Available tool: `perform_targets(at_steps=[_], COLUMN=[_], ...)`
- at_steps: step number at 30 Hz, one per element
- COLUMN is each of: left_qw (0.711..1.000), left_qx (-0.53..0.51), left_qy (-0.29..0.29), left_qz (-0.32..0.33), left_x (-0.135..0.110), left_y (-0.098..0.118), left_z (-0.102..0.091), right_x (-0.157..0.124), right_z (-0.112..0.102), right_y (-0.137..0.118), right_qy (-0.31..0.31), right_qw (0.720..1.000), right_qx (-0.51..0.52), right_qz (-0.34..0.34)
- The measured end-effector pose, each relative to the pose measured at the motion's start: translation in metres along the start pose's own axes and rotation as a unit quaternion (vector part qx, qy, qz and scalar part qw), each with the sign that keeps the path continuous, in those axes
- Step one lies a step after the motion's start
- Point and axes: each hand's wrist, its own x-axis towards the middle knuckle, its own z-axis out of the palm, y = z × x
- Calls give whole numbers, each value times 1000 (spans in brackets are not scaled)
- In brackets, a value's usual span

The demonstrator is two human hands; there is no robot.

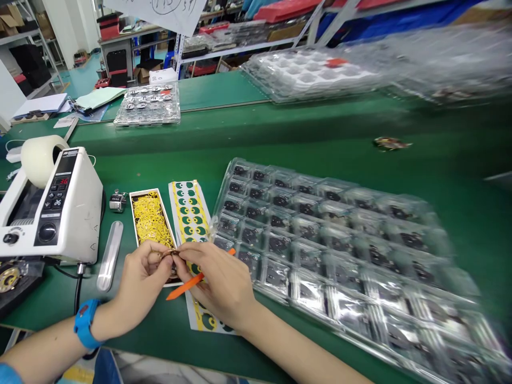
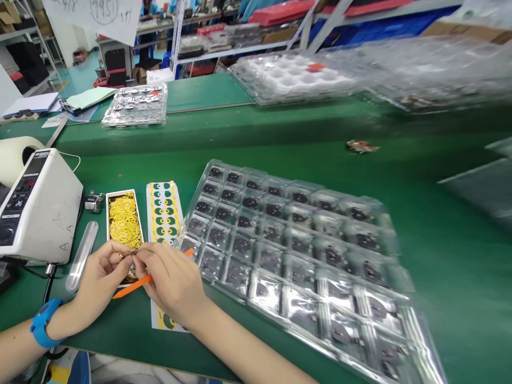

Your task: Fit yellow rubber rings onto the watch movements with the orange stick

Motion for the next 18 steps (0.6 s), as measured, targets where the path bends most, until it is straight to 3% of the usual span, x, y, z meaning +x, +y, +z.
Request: perform_targets(at_steps=[9,13,18], left_qw=[999,996,995], left_qx=[-40,-79,-59], left_qy=[28,-3,-61], left_qz=[2,-42,-54], left_x=[5,7,7], left_y=[5,12,19], left_z=[-2,-6,-11], right_x=[3,7,9], right_z=[-5,-18,-25], right_y=[-4,-1,5], right_qy=[-15,-42,-172], right_qw=[995,980,939], right_qx=[96,171,254], right_qz=[33,90,156])
